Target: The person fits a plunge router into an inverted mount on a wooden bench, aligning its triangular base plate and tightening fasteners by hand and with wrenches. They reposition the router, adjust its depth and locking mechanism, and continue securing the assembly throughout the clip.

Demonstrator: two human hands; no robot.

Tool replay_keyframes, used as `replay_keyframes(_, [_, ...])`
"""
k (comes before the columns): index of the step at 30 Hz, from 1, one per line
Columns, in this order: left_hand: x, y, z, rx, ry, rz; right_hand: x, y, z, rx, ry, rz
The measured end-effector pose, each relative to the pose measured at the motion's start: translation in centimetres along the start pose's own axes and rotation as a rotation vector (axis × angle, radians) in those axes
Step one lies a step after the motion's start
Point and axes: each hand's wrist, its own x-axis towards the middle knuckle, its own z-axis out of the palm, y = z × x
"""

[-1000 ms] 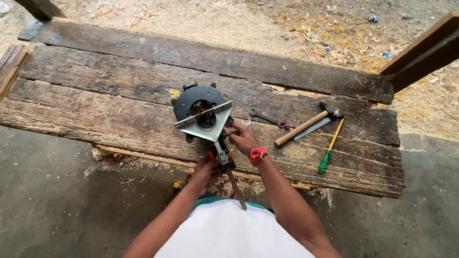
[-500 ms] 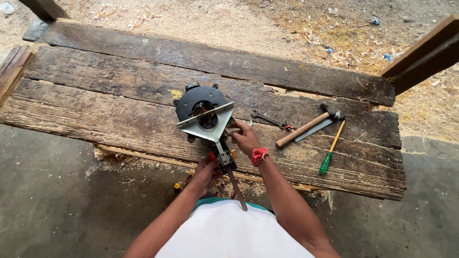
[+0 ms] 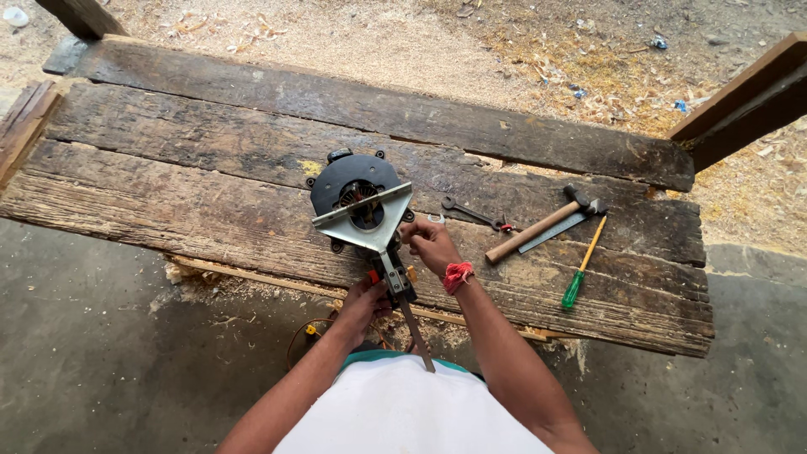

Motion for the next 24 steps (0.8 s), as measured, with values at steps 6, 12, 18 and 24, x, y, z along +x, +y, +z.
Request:
replay_keyframes(6, [0.1, -0.2, -0.1, 0.011, 0.009, -0.012, 0.2, 0.6, 0.0, 0.003, 0.006, 0.005])
replay_keyframes(12, [0.4, -0.3, -0.2, -0.003, 0.01, -0.005, 0.3, 0.7, 0.1, -0.069, -0.039, 0.009])
replay_keyframes(18, [0.0, 0.0, -0.2, 0.028, 0.014, -0.015, 0.2, 0.0, 0.6, -0.161, 0.028, 0.039])
replay_keyframes(24, [-0.2, 0.4, -0.1, 0.03, 0.014, -0.012, 0.0, -0.5, 0.9, -0.062, -0.003, 0.059])
